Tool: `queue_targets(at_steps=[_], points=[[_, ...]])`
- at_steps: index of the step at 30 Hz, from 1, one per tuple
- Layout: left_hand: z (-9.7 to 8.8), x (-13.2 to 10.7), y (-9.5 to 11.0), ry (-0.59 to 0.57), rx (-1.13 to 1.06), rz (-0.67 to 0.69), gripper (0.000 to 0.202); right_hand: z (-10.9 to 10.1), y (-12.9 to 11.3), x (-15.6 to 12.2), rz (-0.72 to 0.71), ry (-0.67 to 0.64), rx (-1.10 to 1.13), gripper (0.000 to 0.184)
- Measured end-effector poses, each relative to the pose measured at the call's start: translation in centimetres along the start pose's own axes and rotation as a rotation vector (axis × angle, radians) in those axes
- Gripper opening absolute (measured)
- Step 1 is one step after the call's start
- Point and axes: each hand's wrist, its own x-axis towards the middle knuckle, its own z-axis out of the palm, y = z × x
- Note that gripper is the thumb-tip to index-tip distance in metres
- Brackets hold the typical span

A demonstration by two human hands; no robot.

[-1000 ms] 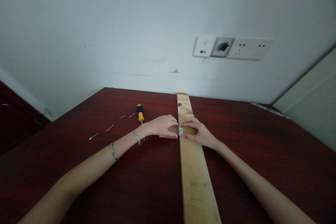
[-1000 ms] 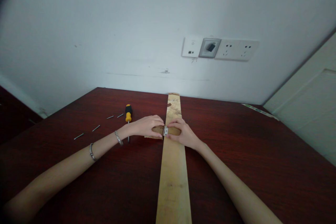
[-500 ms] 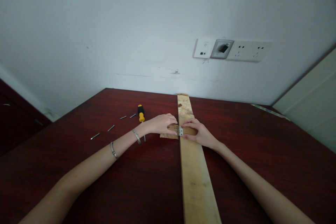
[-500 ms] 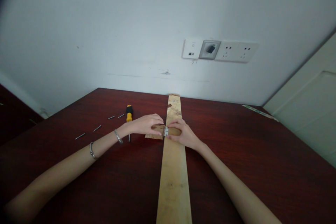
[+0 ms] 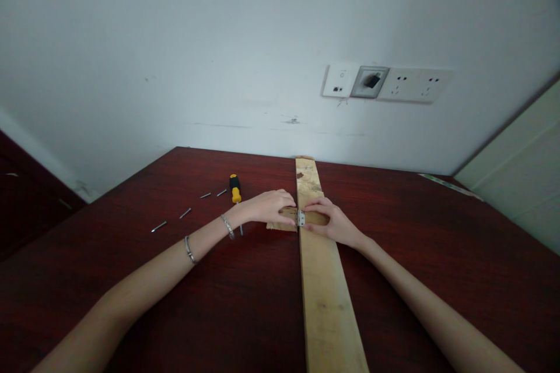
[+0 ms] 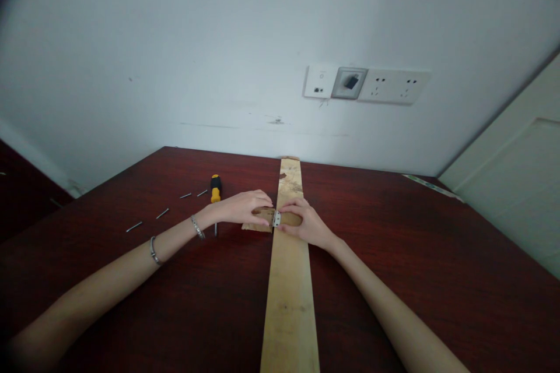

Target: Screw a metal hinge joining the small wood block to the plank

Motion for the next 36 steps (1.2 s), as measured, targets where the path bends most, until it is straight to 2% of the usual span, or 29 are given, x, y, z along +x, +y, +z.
queue_targets(at_steps=[8, 12, 15, 18, 22, 25, 30, 33, 36], points=[[0.0, 0.0, 0.0, -0.004, -0.002, 0.0, 0.046, -0.1, -0.1, 0.0, 0.0, 0.019, 0.023, 0.035], [-0.2, -0.1, -0.6, 0.023, 0.0, 0.009, 0.042, 0.2, 0.0, 0.0, 0.049, 0.096, 0.098, 0.041], [-0.9, -0.5, -1.5, 0.086, 0.007, -0.005, 0.038, 0.4, 0.0, 0.1, 0.131, 0.25, 0.288, 0.032], [-2.2, -1.1, -2.3, 0.142, 0.001, -0.035, 0.032, 0.4, 0.4, 0.1, 0.204, 0.478, 0.423, 0.018], [-4.3, -1.8, -2.8, 0.197, 0.004, -0.075, 0.029, -0.3, 1.8, 0.1, 0.25, 0.761, 0.456, 0.019], [-6.2, -2.5, -2.4, 0.267, -0.003, -0.077, 0.029, -0.6, 2.5, 0.1, 0.277, 0.88, 0.491, 0.022], [-9.1, -5.0, -1.7, 0.384, -0.041, -0.09, 0.027, -0.4, 2.0, 0.0, 0.275, 0.856, 0.52, 0.022], [-10.5, -7.6, -2.3, 0.359, -0.025, -0.135, 0.027, -0.3, 1.7, -0.1, 0.283, 0.836, 0.541, 0.02], [-11.5, -10.9, -3.7, 0.306, 0.03, -0.242, 0.029, -0.4, 2.0, -0.1, 0.322, 0.834, 0.582, 0.019]])
